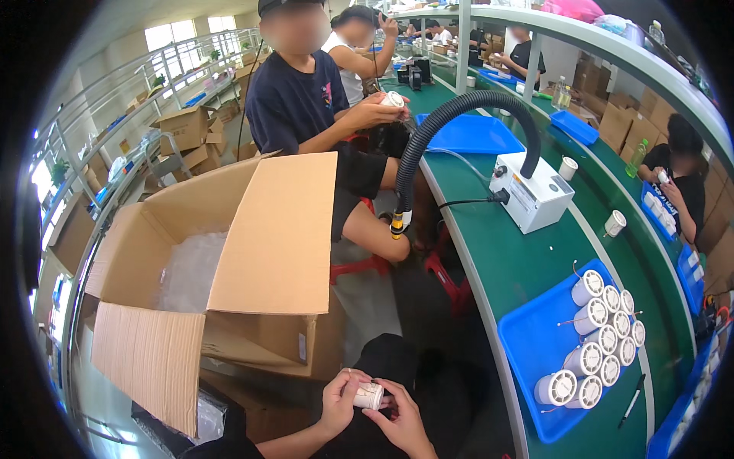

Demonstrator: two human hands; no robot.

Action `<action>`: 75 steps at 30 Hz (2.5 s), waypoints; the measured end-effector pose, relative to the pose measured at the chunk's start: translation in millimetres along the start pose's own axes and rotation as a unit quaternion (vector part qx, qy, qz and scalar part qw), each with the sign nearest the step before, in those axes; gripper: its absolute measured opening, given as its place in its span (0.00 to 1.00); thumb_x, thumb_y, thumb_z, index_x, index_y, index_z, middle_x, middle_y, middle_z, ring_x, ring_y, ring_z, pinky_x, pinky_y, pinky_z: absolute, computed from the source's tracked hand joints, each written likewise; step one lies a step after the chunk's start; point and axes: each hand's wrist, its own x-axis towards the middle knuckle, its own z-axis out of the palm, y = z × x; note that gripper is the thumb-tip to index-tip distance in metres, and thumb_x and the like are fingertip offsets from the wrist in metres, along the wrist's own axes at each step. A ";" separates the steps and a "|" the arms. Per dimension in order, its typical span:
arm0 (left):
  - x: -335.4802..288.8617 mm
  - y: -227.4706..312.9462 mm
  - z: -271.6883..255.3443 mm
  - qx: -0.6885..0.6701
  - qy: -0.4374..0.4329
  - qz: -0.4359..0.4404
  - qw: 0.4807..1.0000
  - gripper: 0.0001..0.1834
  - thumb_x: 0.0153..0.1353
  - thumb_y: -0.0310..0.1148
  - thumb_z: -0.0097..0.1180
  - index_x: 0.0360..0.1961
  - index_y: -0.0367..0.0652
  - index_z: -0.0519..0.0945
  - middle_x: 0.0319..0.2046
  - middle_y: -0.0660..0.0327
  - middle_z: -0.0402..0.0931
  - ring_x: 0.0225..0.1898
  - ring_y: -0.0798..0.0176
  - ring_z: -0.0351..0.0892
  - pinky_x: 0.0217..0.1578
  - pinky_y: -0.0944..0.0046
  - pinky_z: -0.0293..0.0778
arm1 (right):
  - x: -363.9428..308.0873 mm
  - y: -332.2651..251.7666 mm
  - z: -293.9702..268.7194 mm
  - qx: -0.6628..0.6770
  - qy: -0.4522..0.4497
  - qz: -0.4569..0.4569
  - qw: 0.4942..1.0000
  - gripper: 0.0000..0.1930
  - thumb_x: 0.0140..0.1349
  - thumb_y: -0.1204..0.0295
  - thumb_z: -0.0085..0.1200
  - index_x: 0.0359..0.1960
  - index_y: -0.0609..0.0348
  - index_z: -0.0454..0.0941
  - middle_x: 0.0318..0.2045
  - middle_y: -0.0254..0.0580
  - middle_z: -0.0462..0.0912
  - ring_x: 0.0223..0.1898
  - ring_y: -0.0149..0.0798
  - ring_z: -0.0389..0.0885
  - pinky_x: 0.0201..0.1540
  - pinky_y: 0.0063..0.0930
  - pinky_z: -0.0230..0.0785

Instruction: The person assembles small white cylindrical electronic components by inserting clear plastic parts into them. They pick up the components from a blue tray, insert the parts by hand, and place the finished units back onto the tray. The process is repeated continuously in a factory setting.

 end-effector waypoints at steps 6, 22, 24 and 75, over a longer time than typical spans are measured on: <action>-1.8 -5.2 0.4 -0.003 -0.004 -0.034 0.999 0.15 0.74 0.33 0.43 0.38 0.33 0.78 0.40 0.58 0.76 0.41 0.68 0.77 0.45 0.68 0.73 | -2.4 1.3 -0.1 0.015 0.007 0.025 1.000 0.31 0.52 0.83 0.66 0.60 0.63 0.68 0.57 0.43 0.72 0.46 0.32 0.80 0.48 0.25 0.75; 4.2 -17.0 -9.1 -0.096 -0.155 -0.127 0.975 0.24 0.65 0.28 0.58 0.59 0.38 0.64 0.53 0.57 0.70 0.56 0.64 0.72 0.58 0.63 0.68 | -2.8 15.6 -11.9 0.125 0.054 0.077 0.988 0.29 0.57 0.83 0.62 0.61 0.64 0.67 0.49 0.42 0.79 0.42 0.27 0.80 0.46 0.21 0.73; 5.3 -19.7 -11.1 -0.090 -0.172 -0.151 0.969 0.24 0.65 0.27 0.57 0.59 0.39 0.64 0.56 0.58 0.69 0.58 0.64 0.70 0.60 0.61 0.67 | -3.6 19.3 -13.2 0.118 0.054 0.079 0.988 0.29 0.58 0.82 0.62 0.61 0.64 0.67 0.48 0.41 0.79 0.41 0.27 0.80 0.46 0.21 0.73; 365.2 -28.1 38.1 -0.070 0.078 0.094 0.990 0.20 0.66 0.27 0.48 0.59 0.38 0.69 0.18 0.72 0.66 0.16 0.78 0.61 0.16 0.76 0.56 | 39.7 80.3 -96.8 0.300 0.162 0.110 0.934 0.21 0.67 0.71 0.53 0.60 0.64 0.66 0.51 0.48 0.78 0.44 0.40 0.81 0.42 0.32 0.77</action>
